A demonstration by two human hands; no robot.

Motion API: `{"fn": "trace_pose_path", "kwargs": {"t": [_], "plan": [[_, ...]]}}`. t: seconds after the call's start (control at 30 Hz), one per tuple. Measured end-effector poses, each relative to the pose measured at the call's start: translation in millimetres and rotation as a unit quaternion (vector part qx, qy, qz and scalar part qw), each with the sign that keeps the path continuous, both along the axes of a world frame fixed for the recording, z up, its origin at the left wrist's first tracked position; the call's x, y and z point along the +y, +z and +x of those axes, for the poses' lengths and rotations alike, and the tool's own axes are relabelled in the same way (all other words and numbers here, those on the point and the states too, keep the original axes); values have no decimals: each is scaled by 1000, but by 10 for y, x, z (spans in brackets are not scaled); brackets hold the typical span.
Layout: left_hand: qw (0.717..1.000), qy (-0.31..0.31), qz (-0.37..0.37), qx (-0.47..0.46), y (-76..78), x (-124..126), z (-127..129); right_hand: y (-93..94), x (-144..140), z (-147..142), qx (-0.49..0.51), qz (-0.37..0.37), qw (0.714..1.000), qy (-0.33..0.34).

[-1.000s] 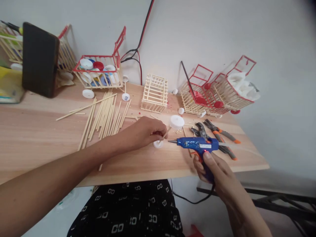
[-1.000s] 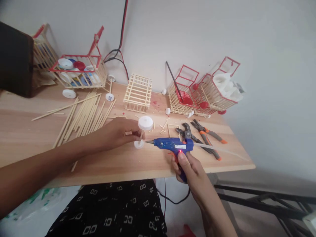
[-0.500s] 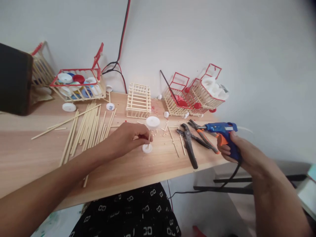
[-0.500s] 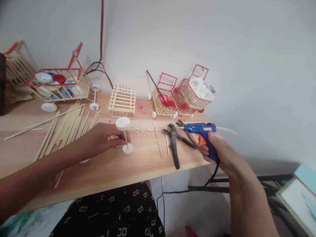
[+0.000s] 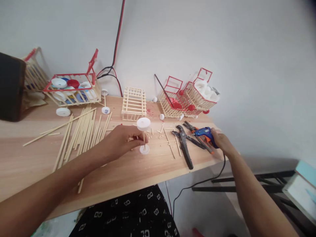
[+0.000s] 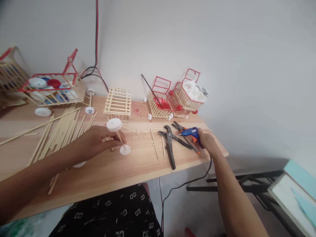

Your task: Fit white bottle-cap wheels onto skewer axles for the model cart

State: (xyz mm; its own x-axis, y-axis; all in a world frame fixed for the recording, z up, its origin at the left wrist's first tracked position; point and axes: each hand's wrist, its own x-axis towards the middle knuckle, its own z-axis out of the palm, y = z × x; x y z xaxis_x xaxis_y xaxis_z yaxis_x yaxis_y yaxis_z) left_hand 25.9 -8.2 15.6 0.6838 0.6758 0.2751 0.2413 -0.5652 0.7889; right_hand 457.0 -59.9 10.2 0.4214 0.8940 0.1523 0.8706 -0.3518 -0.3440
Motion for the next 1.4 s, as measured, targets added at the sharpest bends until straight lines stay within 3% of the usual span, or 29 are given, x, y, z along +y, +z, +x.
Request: {"fn": "trace_pose_path", "kwargs": {"t": [0.13, 0.27, 0.43, 0.53, 0.63, 0.73, 0.83, 0.9, 0.97, 1.17, 1.4], "plan": [[1000, -2, -25, -7, 13, -3, -4, -122, 7, 33, -38, -25, 999, -8], [998, -9, -56, -21, 44, -15, -4, -104, -26, 10, -75, -23, 997, -16], [997, -4, -67, -24, 98, -16, -28, 168, -138, -84, -104, -3, 994, -34], [997, -10, -63, -38, 124, -3, -52, 372, -184, -338, -126, 49, 989, -55], [997, -8, -60, -41, 148, 11, -74, 484, -169, -819, -59, 121, 991, 5], [998, -1, -50, -33, 182, 14, -96, 471, -112, -1403, 50, 177, 971, 153], [1000, -1, -20, -25, 235, 8, -125, 396, -41, -1884, 124, 83, 926, 346], [1000, 7, 12, -14, 287, 0, -145, 350, 22, -2097, 149, 23, 897, 415], [999, 22, 42, 1, 349, -9, -163, 319, 106, -2239, 172, 21, 878, 445], [993, 73, 88, 39, 510, -17, -204, 292, 361, -2510, 202, 81, 857, 467], [990, 104, 87, 48, 537, 21, -240, 213, 415, -2695, 213, 126, 849, 467]]}}
